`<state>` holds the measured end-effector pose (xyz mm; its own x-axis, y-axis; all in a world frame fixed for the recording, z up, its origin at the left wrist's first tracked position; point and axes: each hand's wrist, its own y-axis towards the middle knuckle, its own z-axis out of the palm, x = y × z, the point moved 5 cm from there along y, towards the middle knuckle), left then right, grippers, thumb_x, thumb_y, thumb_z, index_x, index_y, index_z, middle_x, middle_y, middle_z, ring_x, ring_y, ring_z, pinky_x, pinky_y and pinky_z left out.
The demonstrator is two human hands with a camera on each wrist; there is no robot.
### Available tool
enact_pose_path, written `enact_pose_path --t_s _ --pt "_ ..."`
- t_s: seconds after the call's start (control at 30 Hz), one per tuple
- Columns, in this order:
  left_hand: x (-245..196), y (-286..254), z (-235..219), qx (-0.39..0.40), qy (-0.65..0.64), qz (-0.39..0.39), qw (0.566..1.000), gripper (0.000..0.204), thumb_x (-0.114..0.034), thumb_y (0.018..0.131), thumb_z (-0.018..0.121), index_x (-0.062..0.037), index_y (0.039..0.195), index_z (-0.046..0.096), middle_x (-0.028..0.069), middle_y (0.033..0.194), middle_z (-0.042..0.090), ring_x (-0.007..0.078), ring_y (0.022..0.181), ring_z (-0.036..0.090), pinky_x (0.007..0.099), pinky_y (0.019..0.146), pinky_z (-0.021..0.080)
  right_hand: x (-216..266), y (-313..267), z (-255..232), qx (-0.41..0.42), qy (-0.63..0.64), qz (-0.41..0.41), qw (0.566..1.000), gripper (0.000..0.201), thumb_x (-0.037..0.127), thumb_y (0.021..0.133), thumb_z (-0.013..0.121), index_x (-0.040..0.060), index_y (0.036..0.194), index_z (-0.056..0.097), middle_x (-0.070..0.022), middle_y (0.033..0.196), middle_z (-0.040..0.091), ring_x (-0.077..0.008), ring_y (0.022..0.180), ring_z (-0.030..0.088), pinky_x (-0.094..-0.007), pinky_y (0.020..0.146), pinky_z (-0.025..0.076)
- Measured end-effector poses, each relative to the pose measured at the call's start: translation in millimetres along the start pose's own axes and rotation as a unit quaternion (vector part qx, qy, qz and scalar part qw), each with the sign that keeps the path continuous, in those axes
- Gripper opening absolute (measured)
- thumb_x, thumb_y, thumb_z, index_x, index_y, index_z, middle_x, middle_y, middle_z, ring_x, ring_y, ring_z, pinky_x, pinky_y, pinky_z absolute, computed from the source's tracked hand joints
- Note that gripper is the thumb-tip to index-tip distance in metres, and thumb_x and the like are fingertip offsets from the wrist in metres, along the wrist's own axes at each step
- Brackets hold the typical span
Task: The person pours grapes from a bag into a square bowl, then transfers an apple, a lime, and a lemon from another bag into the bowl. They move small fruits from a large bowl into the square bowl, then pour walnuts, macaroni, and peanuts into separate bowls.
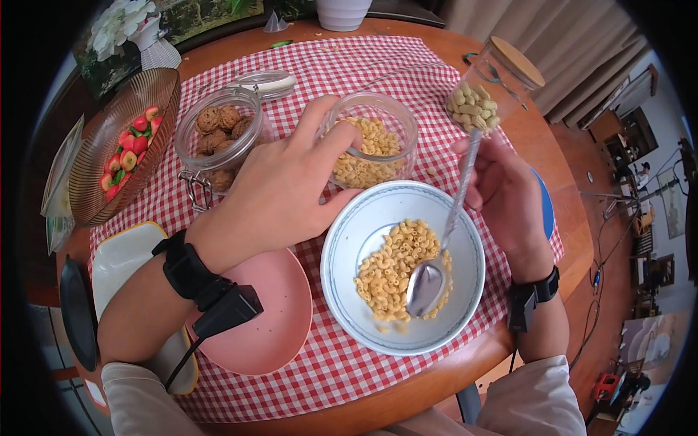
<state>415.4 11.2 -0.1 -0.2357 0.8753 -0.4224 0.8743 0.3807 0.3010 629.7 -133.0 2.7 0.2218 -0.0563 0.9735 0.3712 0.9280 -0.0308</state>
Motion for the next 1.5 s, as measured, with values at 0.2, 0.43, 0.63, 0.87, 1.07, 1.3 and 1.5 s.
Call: enact_pose_path --t_s 0.2,0.43,0.63,0.87,1.07,1.3,1.5 --pt "-0.2 -0.2 0.3 -0.008 0.001 0.006 1.000 0.050 -0.026 0.084 0.082 -0.0128 0.123 0.054 0.0208 0.158 0.039 0.0381 0.090 0.070 0.0463 0.080 0.055 -14.7 7.7 3.9 -0.006 -0.477 -0.187 0.859 0.019 0.006 0.100 0.062 -0.0024 0.116 0.069 -0.0113 0.106 0.068 -0.0203 0.085 0.067 -0.0312 0.072 0.053" --pt "-0.8 -0.5 -0.4 -0.011 0.002 0.009 1.000 0.050 -0.027 0.084 0.082 -0.0127 0.124 0.054 0.0206 0.158 0.039 0.0371 0.090 0.071 0.0456 0.080 0.055 -14.5 7.0 9.0 0.065 -0.550 -0.114 0.825 0.017 0.001 0.089 0.073 -0.0010 0.106 0.072 -0.0121 0.098 0.069 -0.0262 0.089 0.070 -0.0339 0.080 0.056" --pt "-1.2 0.4 -0.7 -0.002 0.001 -0.001 1.000 0.049 -0.026 0.085 0.082 -0.0133 0.123 0.055 0.0205 0.158 0.039 0.0373 0.090 0.071 0.0453 0.081 0.055 -1.6 3.2 -1.9 -0.072 -0.293 -0.151 0.941 0.012 0.010 0.099 0.070 -0.0009 0.105 0.072 -0.0084 0.095 0.077 -0.0133 0.078 0.069 -0.0266 0.068 0.054" --pt "-1.5 0.0 0.0 -0.005 -0.001 0.007 1.000 0.048 -0.025 0.084 0.082 -0.0135 0.123 0.055 0.0207 0.158 0.040 0.0380 0.093 0.071 0.0460 0.081 0.056 5.9 -9.1 7.4 0.017 -0.163 -0.159 0.974 0.030 0.026 0.109 0.058 -0.0006 0.110 0.072 -0.0069 0.090 0.075 -0.0097 0.068 0.066 -0.0215 0.062 0.049" --pt "-0.8 -0.1 0.2 -0.012 0.007 0.010 1.000 0.048 -0.024 0.084 0.082 -0.0129 0.123 0.055 0.0201 0.158 0.040 0.0385 0.094 0.071 0.0462 0.081 0.056 -19.7 5.7 1.6 -0.011 -0.149 0.016 0.989 0.032 0.029 0.109 0.059 -0.0004 0.115 0.070 -0.0033 0.093 0.072 -0.0083 0.077 0.066 -0.0209 0.065 0.049" --pt "-0.2 -0.1 -0.4 -0.012 -0.001 0.010 1.000 0.048 -0.025 0.084 0.081 -0.0133 0.123 0.055 0.0199 0.158 0.040 0.0374 0.093 0.071 0.0457 0.080 0.056 -35.8 4.0 8.5 0.055 0.063 0.055 0.995 0.026 0.027 0.105 0.060 0.0027 0.106 0.069 -0.0011 0.088 0.065 -0.0083 0.071 0.055 -0.0210 0.063 0.044" --pt "-0.7 -0.2 -0.4 -0.005 0.000 0.007 1.000 0.048 -0.025 0.085 0.081 -0.0132 0.123 0.055 0.0213 0.159 0.038 0.0371 0.091 0.071 0.0450 0.079 0.056 3.1 -0.9 -2.5 0.028 -0.060 -0.076 0.995 0.039 0.035 0.110 0.049 0.0040 0.089 0.062 0.0035 0.063 0.045 -0.0069 0.057 0.035 -0.0243 0.053 0.028"
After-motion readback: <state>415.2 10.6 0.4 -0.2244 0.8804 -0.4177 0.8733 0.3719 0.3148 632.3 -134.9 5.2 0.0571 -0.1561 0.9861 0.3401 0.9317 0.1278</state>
